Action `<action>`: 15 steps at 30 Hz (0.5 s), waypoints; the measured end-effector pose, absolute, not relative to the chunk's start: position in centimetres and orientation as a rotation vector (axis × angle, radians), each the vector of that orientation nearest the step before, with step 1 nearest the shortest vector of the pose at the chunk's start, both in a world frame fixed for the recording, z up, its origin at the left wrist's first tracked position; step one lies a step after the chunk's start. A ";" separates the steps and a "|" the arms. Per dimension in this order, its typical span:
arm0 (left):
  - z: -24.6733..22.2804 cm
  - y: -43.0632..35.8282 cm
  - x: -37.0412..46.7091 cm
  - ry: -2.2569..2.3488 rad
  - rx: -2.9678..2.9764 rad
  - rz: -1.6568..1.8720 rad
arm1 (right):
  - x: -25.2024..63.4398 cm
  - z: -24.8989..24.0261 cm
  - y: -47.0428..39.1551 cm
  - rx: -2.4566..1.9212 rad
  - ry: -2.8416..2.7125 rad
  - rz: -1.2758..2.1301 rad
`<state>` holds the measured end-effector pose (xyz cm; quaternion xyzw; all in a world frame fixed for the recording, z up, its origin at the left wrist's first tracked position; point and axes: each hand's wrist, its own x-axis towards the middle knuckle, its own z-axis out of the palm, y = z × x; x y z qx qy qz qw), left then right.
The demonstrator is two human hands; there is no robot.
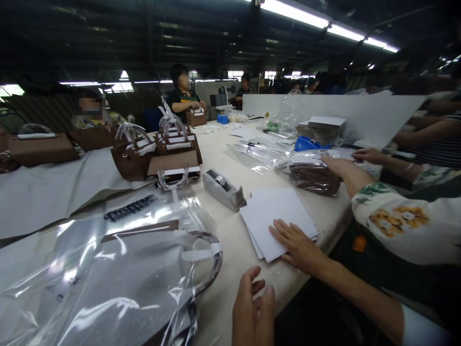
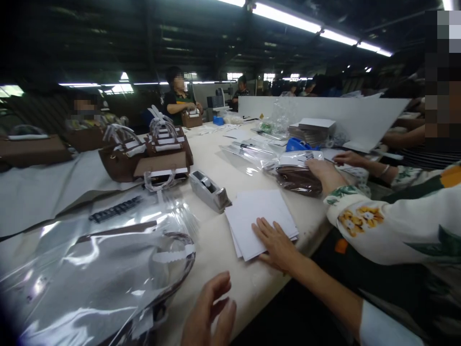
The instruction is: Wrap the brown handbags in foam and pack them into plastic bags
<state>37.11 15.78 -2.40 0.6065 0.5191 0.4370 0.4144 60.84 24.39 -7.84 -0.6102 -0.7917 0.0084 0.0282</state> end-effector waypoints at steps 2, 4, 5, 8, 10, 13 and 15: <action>-4.4 17.3 39.4 1.289 1.091 0.889 | 60.0 -8.4 23.2 -1.739 -2.517 -0.115; -5.7 19.0 40.8 1.225 0.870 0.777 | 60.1 -8.3 22.9 -1.651 -2.540 -0.128; -6.1 19.9 41.2 1.192 0.847 0.759 | 60.4 -8.2 23.0 -1.616 -2.547 -0.111; -6.6 21.6 42.3 1.187 0.912 0.785 | 61.5 -7.6 24.0 -1.570 -2.522 -0.038; -6.9 22.4 42.9 1.237 0.950 0.822 | 62.2 -7.5 24.6 -1.580 -2.477 0.023; -7.5 23.3 43.3 1.295 1.041 0.873 | 63.1 -7.6 25.5 -1.618 -2.445 0.112; -7.8 23.8 43.4 1.311 1.158 0.901 | 63.9 -7.8 26.0 -1.658 -2.444 0.177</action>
